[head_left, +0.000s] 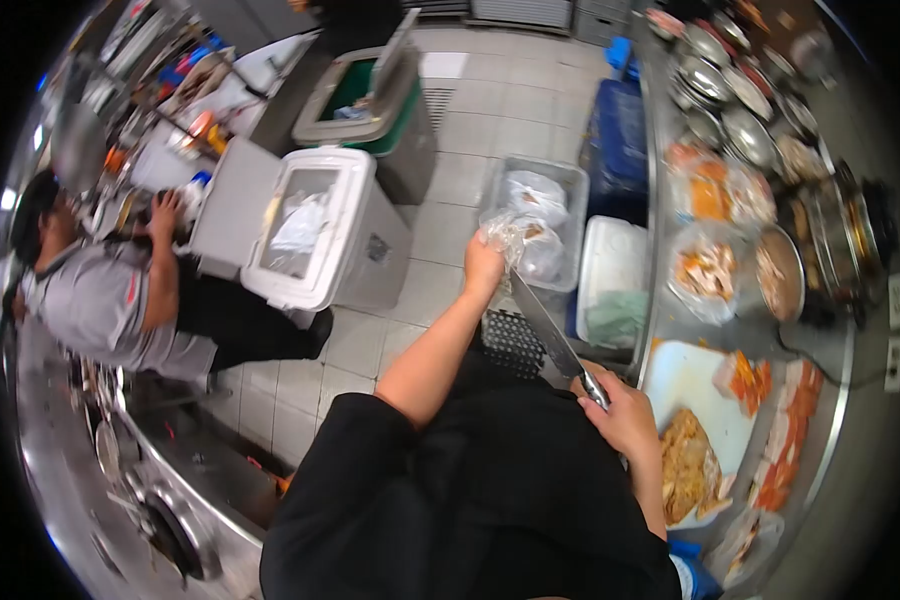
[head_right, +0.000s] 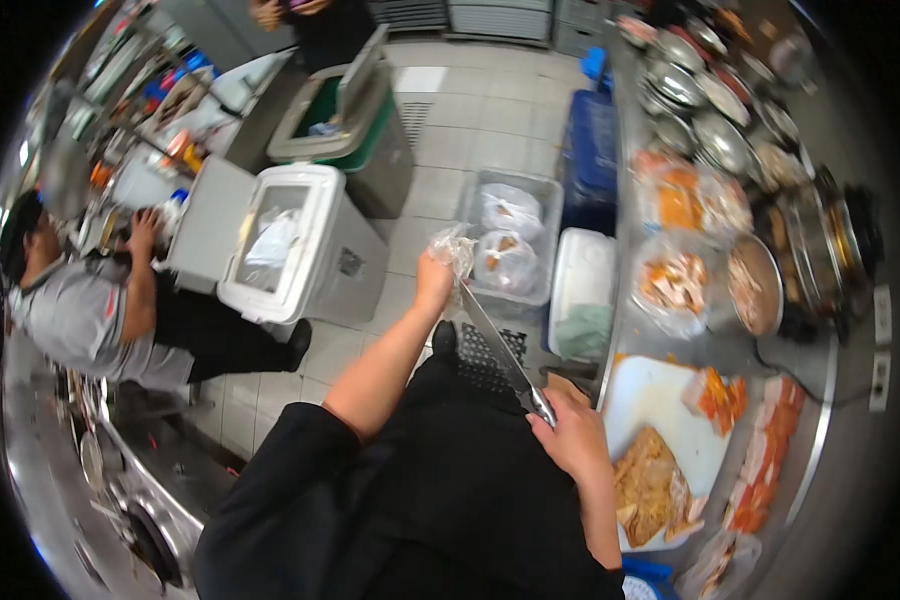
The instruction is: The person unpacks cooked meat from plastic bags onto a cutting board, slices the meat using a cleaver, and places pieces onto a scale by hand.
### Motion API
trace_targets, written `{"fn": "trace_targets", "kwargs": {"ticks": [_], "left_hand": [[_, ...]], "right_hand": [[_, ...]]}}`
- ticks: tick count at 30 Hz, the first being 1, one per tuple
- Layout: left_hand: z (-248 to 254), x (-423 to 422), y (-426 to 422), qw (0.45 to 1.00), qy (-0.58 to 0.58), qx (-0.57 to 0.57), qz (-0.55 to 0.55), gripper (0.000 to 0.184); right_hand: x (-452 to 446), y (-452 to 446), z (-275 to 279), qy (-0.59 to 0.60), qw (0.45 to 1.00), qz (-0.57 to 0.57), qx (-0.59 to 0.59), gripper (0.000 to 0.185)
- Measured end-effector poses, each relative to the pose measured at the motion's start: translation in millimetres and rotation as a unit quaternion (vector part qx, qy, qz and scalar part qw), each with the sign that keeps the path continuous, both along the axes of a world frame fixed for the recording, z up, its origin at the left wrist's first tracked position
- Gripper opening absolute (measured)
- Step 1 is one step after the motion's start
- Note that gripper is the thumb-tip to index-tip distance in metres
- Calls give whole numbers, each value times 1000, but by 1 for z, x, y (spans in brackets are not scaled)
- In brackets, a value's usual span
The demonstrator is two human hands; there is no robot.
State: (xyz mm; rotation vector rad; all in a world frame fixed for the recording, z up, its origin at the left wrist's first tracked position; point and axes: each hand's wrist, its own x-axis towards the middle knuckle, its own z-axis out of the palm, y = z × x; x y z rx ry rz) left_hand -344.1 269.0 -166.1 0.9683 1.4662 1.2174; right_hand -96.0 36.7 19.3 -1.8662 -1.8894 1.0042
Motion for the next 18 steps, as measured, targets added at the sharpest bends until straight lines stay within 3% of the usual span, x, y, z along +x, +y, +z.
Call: {"fn": "trace_targets", "kwargs": {"ticks": [5,11,16,17,18], "left_hand": [[-1,-137,11,986,6,107,124,23],[23,-342,37,932,-121,77,332,27],[-43,-522,82,917,54,120,376,32],[-50,-530,74,892,323,-121,293,37],[-55,-535,70,747,552,-332,166,43]], "right_hand": [[-47,48,6,3,997,74,-19,32],[-131,114,-15,-33,994,102,-24,33],[-214,159,-47,-16,995,29,-95,37],[-227,160,-54,-18,994,18,-106,37],[-239,163,-62,3,993,0,-117,38]]}}
